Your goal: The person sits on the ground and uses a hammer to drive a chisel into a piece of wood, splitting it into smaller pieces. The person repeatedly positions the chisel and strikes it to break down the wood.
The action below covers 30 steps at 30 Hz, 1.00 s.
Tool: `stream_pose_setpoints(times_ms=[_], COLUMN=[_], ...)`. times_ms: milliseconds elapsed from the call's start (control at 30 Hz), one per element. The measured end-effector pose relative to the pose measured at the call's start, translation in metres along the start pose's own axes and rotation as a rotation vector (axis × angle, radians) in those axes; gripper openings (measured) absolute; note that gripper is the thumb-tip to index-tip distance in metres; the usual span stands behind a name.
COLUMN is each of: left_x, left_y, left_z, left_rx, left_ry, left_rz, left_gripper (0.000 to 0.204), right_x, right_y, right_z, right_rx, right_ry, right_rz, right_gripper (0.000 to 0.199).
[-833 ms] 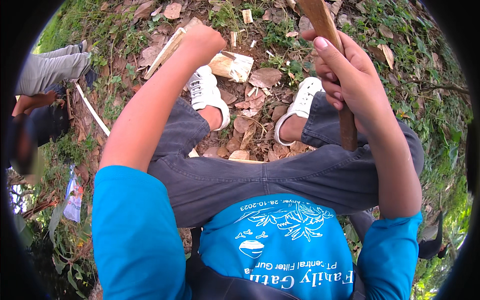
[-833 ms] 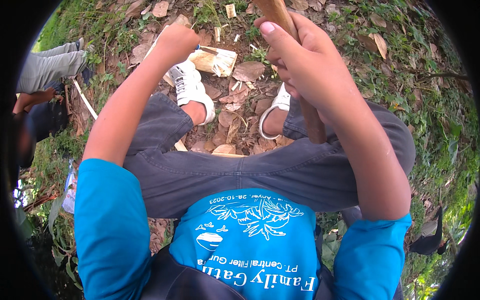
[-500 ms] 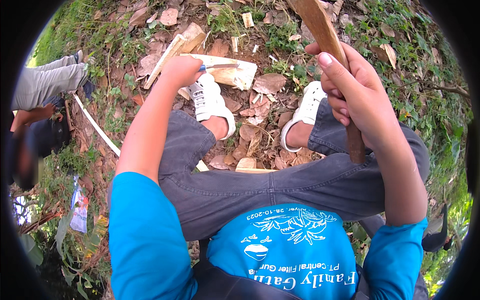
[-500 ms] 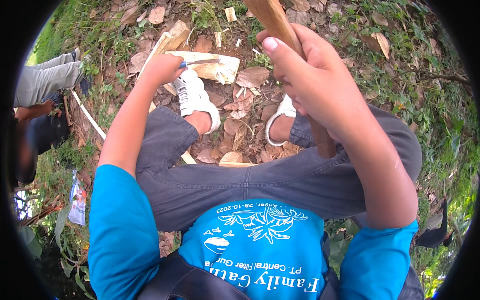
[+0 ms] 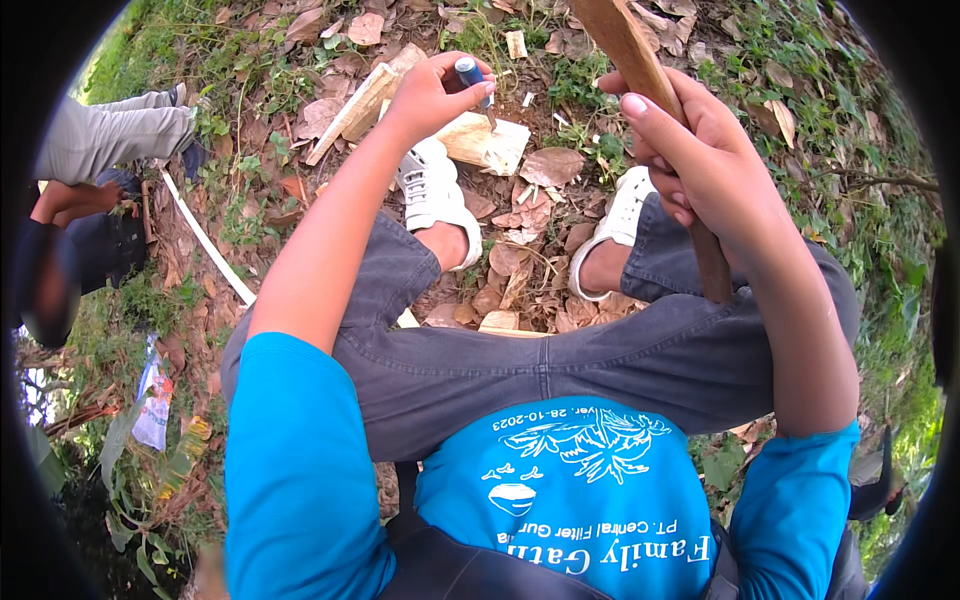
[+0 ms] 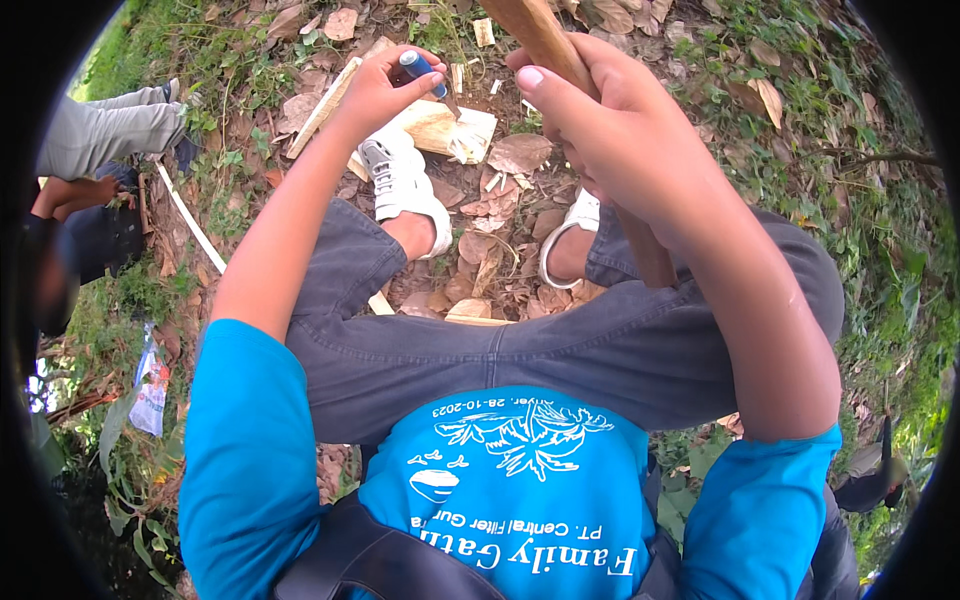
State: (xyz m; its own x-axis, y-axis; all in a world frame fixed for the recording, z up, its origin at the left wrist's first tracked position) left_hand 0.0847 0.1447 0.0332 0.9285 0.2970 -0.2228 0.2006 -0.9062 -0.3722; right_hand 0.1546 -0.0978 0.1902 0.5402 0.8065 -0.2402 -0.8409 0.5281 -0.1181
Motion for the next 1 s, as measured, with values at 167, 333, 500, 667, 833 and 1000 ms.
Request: stream_pose_setpoints(times_ms=[167, 333, 500, 667, 833, 1000], left_x=[-0.001, -0.003, -0.003, -0.001, -0.005, 0.0], left_y=[0.014, 0.026, 0.038, 0.045, 0.049, 0.045], left_z=[-0.022, -0.031, -0.034, -0.037, -0.037, -0.041], left_rx=[0.375, 0.368, 0.537, 0.513, 0.575, 0.57], left_ry=[-0.02, 0.138, 0.126, 0.165, 0.113, 0.049], left_rz=[-0.134, -0.114, -0.16, -0.121, -0.122, -0.126], left_gripper=[0.03, 0.027, 0.028, 0.039, 0.037, 0.031], right_x=[0.0, -0.004, -0.004, -0.003, 0.001, 0.006], right_y=[-0.005, -0.011, -0.011, -0.012, -0.018, -0.028], right_z=[-0.012, -0.017, -0.021, -0.02, -0.031, -0.039], right_rx=[0.009, -0.016, -0.011, -0.038, -0.138, -0.12], right_ry=[-0.028, -0.061, -0.034, -0.078, -0.126, -0.184], right_rz=[-0.011, 0.0, 0.014, 0.018, -0.02, -0.104], right_gripper=[0.034, 0.035, 0.037, 0.036, 0.039, 0.03])
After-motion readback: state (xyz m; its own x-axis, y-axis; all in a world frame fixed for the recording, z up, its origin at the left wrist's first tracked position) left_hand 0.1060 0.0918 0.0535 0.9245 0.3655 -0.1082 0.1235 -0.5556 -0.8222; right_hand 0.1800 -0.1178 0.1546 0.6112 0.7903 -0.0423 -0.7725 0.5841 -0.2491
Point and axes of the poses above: each hand's wrist, its own x-axis towards the middle knuckle, its own y-axis out of the palm, z = x × y, the point moved 9 cm from there along x, towards the middle knuckle, and after that the axes turned 11 degrees about -y, right-handed, at the moved point
